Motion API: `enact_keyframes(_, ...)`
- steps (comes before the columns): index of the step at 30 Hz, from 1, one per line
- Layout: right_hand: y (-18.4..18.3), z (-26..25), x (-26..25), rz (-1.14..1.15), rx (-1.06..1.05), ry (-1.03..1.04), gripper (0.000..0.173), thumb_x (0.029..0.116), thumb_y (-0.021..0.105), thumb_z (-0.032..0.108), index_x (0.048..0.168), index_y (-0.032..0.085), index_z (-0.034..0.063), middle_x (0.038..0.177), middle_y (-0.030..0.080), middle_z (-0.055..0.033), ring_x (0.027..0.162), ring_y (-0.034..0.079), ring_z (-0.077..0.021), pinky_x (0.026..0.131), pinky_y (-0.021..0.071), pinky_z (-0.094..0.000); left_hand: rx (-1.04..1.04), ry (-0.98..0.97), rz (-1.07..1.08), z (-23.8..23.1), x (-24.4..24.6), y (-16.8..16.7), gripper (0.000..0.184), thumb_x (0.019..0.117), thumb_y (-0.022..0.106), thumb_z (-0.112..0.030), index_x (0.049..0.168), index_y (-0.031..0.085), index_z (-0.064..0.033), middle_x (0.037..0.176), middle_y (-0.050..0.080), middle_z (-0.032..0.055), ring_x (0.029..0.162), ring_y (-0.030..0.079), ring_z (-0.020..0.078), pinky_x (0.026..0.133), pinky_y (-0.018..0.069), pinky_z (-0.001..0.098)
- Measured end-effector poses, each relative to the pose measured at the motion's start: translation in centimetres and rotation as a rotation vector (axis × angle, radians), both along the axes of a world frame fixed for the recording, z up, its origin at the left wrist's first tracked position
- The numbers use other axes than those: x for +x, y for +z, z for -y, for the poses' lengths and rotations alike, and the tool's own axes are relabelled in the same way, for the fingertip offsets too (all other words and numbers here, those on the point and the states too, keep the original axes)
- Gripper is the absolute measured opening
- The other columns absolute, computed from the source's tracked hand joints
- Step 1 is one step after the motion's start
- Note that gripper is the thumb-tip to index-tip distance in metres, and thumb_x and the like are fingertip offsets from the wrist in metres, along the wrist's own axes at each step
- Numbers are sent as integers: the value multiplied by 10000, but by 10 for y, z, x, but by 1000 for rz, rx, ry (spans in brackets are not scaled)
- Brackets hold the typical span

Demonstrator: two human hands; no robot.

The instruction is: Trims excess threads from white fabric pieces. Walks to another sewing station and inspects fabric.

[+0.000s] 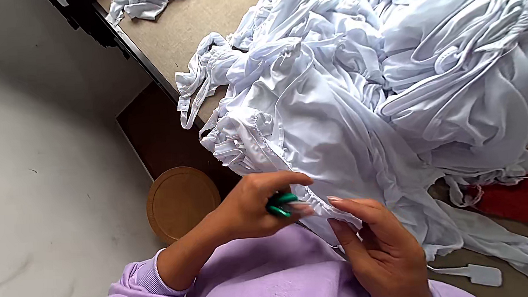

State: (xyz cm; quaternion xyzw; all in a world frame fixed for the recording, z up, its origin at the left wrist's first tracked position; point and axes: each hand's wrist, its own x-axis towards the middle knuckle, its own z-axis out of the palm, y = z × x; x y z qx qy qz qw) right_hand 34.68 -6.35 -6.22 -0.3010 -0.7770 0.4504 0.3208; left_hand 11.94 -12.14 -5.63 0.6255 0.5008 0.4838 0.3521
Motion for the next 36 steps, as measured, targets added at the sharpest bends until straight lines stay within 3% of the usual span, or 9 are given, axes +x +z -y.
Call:
enact_keyframes(1,1,2,-1,-9,29,-29,315,1000,636,200,1308,642,266,1143,647,97,1038,635,-15,891,554,-183,-10,-42,-25,0,7,-3,313,904,732,-109,1161,696,67,737,630,39,628,550,69,595,495,227)
enact_keyframes(5,14,5,-7,-179,-76,-82,467,923,755,182,1321,554,321,1133,675,163,988,673,7,857,578,-154,44,23,-16,0,21,-14,54,869,729,-44,863,717,9,748,666,54,679,617,85,616,523,236)
enact_keyframes(10,14,6,-9,-222,-83,-38,351,949,711,145,1227,560,297,1121,693,141,1023,687,-28,871,582,-172,-9,-116,267,0,16,-6,342,868,756,-117,1103,677,118,785,621,60,678,532,29,608,462,161)
enact_keyframes(15,14,6,-15,-148,-15,-35,353,949,705,159,1231,551,305,1176,568,136,1046,611,1,859,554,-142,34,9,359,-1,24,4,101,905,690,-10,851,685,75,723,620,60,667,560,33,610,471,165)
enact_keyframes(20,13,2,-8,-146,-68,60,289,1003,642,188,1262,582,300,1128,628,147,1022,626,14,869,532,-133,-93,32,716,-1,14,0,47,940,655,15,894,661,24,701,598,-29,585,487,-57,526,402,101)
enact_keyframes(25,17,-3,-8,-63,-90,164,214,1030,563,203,1124,738,283,1045,559,105,954,551,31,809,472,-103,-97,80,693,-6,17,4,61,922,656,31,862,656,31,689,603,-30,602,512,-47,553,423,115)
enact_keyframes(29,19,-2,-11,-6,-156,236,282,1018,529,168,1203,719,263,1331,574,86,1207,554,-19,995,494,-177,-23,64,550,-10,18,11,51,896,680,52,866,677,93,730,634,40,659,575,-14,609,482,131)
enact_keyframes(31,20,-2,-11,-26,-184,251,299,1009,523,155,1230,710,231,1300,630,90,1227,574,-36,1012,500,-202,19,95,442,-11,17,13,56,884,695,45,866,692,98,726,634,59,657,569,-2,602,470,135)
enact_keyframes(36,23,-2,-11,-162,-317,143,218,991,672,268,1186,759,226,1162,714,101,1085,665,-50,914,571,-201,-97,31,146,-1,-2,21,381,995,639,-225,1218,535,66,846,548,19,726,514,23,636,454,163)
